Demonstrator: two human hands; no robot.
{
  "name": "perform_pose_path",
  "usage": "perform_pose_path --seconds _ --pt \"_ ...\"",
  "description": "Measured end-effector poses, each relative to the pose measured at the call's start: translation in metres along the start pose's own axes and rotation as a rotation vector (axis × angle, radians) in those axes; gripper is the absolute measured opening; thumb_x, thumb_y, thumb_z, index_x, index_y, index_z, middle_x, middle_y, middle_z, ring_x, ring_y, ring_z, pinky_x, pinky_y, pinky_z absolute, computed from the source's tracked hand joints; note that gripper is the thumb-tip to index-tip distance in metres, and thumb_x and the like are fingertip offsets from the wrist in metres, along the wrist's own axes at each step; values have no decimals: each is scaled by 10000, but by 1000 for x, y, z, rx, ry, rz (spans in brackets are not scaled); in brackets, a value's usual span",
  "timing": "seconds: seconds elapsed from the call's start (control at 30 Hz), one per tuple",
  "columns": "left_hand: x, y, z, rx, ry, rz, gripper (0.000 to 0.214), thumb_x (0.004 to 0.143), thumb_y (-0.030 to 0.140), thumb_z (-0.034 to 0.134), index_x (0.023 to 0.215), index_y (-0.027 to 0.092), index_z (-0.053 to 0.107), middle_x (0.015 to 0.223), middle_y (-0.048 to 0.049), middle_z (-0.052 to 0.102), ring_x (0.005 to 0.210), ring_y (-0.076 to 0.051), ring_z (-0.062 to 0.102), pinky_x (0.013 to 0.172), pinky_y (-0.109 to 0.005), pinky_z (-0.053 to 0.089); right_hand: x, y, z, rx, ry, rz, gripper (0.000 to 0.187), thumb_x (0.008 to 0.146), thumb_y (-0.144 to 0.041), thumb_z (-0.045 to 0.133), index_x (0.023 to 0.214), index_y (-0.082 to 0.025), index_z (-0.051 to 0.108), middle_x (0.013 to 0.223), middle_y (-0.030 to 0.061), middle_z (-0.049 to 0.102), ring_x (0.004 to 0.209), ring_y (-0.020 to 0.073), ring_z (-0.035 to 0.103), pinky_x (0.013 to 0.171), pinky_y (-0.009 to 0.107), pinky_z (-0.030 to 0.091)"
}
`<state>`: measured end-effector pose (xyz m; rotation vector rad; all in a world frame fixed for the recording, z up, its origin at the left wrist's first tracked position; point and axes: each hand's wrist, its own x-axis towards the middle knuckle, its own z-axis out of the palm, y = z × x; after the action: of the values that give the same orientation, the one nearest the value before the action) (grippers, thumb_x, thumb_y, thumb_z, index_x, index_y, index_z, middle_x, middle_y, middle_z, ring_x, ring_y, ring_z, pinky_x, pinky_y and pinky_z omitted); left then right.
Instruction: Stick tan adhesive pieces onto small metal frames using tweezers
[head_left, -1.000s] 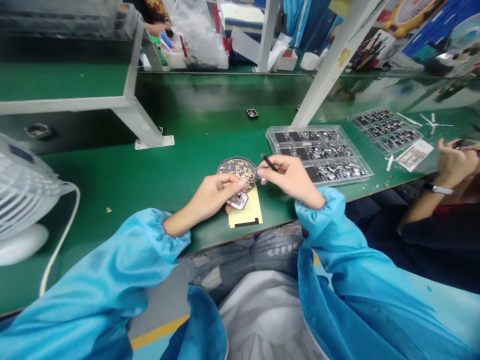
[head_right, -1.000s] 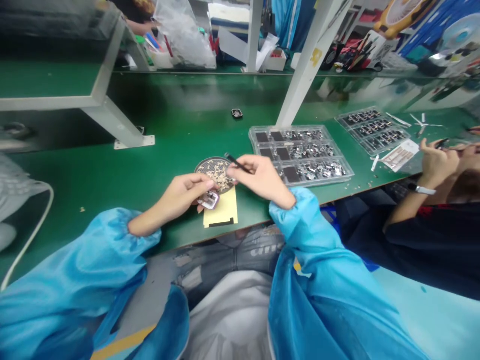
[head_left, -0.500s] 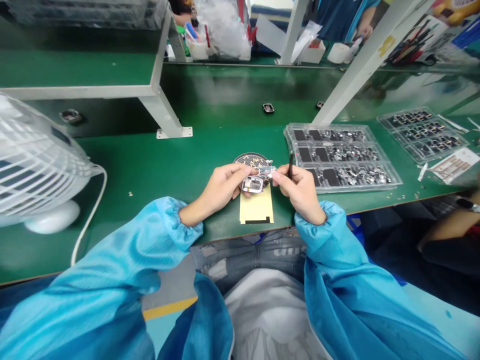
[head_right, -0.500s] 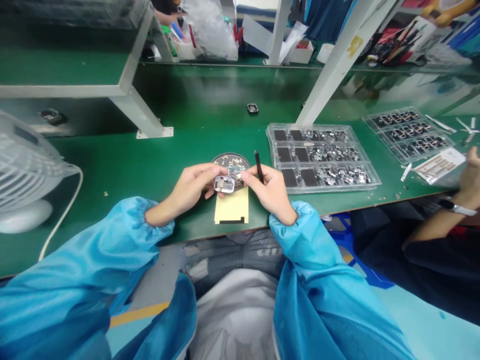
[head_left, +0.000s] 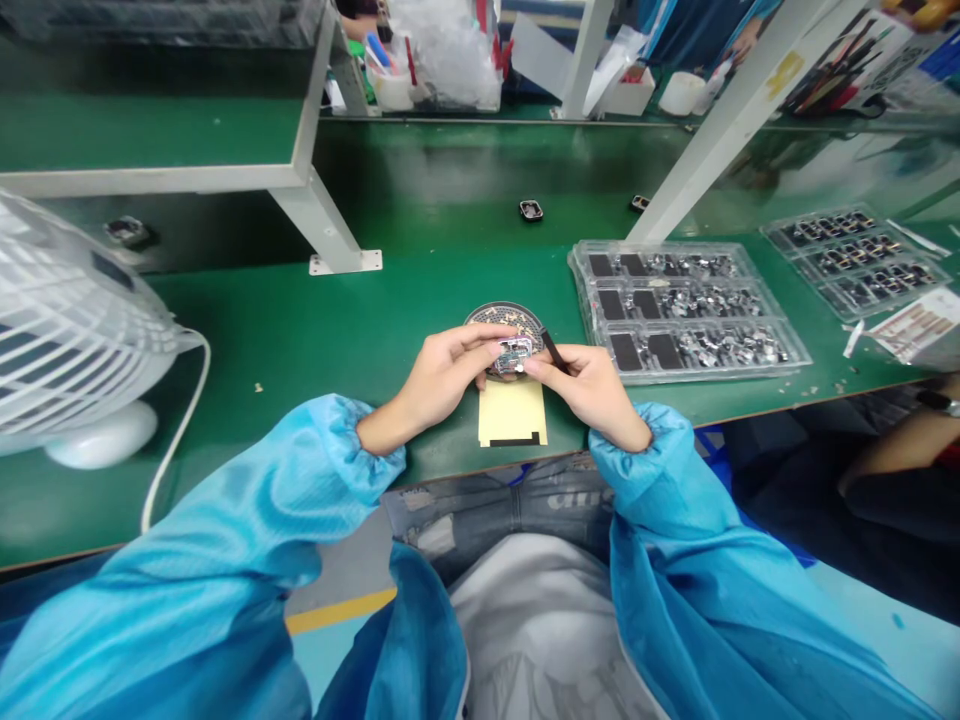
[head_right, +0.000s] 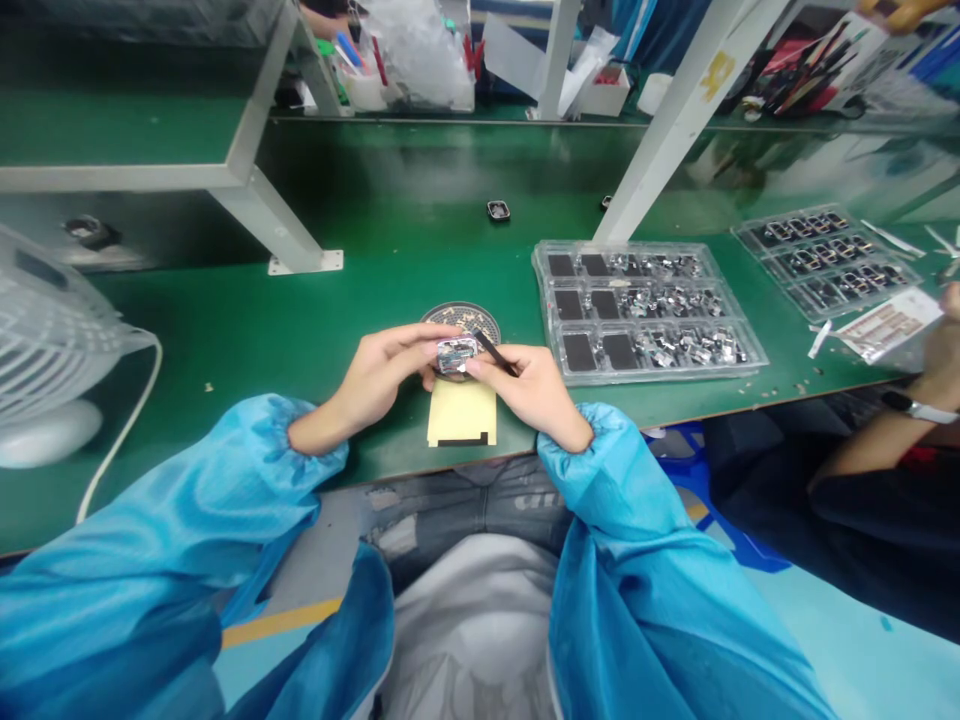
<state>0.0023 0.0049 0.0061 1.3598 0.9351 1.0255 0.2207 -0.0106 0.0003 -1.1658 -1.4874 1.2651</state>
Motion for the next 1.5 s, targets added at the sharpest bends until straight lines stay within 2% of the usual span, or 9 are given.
perform_pose_path --seconds 0.2,0.33,0.53,0.77,0.83,0.9,1.03,1.3,1.5 --pt "-1 -5 2 -33 -34 47 369 914 377 776 1212 160 788 1087 -121 798 827 -194 755 672 -272 610 1 4 -1 18 44 24 299 811 -503 857 882 -212 857 899 33 828 785 182 717 736 301 580" --pt "-3 -6 2 107 -48 90 482 863 376 828 1284 156 748 1170 -140 777 902 -216 758 798 -327 629 1 3 -1 38 61 46 325 774 -520 888 854 -207 846 758 11 763 659 139 626 636 272 521" --pt "-5 -7 4 339 -12 235 443 886 335 814 1293 173 754 1177 -120 780 702 -131 644 634 -261 534 0 3 -1 105 62 71 347 735 -512 925 818 -190 829 572 -32 566 574 99 480 551 242 407" --pt "-5 -4 2 484 19 483 354 932 294 794 1274 203 796 1166 -87 811 690 -116 650 730 -257 578 -2 1 -2 149 52 91 371 793 -522 882 794 -166 779 578 -43 506 571 85 426 579 248 390" --pt "-5 -4 3 429 34 413 376 906 310 824 1265 198 804 1139 -91 817 699 -127 678 722 -265 593 -2 1 -1 122 58 73 384 804 -525 873 778 -163 748 628 -29 552 601 89 456 606 253 410" --pt "-5 -6 3 289 36 247 445 857 346 873 1264 180 803 1125 -106 818 763 -162 737 749 -288 625 -1 1 0 72 108 35 396 758 -511 913 801 -173 709 703 -19 603 652 100 499 630 254 426" --pt "-3 -6 4 -81 -48 -23 564 760 370 951 1252 146 791 1197 -143 798 970 -257 804 933 -390 667 3 5 3 73 144 -17 510 664 -493 974 942 -211 653 895 8 680 844 156 623 684 260 487" --pt "-2 0 8 -189 -62 -81 570 714 319 984 1213 126 789 1212 -157 792 1027 -282 806 1013 -435 654 0 2 1 112 66 -48 445 772 -464 902 1058 -205 680 971 32 694 953 177 654 770 285 540" --pt "-3 0 8 -182 -53 -89 573 750 344 964 1245 121 781 1189 -157 798 973 -274 816 981 -428 668 -1 -1 0 138 39 -34 439 776 -422 887 1091 -202 675 999 40 686 904 162 621 671 261 495"
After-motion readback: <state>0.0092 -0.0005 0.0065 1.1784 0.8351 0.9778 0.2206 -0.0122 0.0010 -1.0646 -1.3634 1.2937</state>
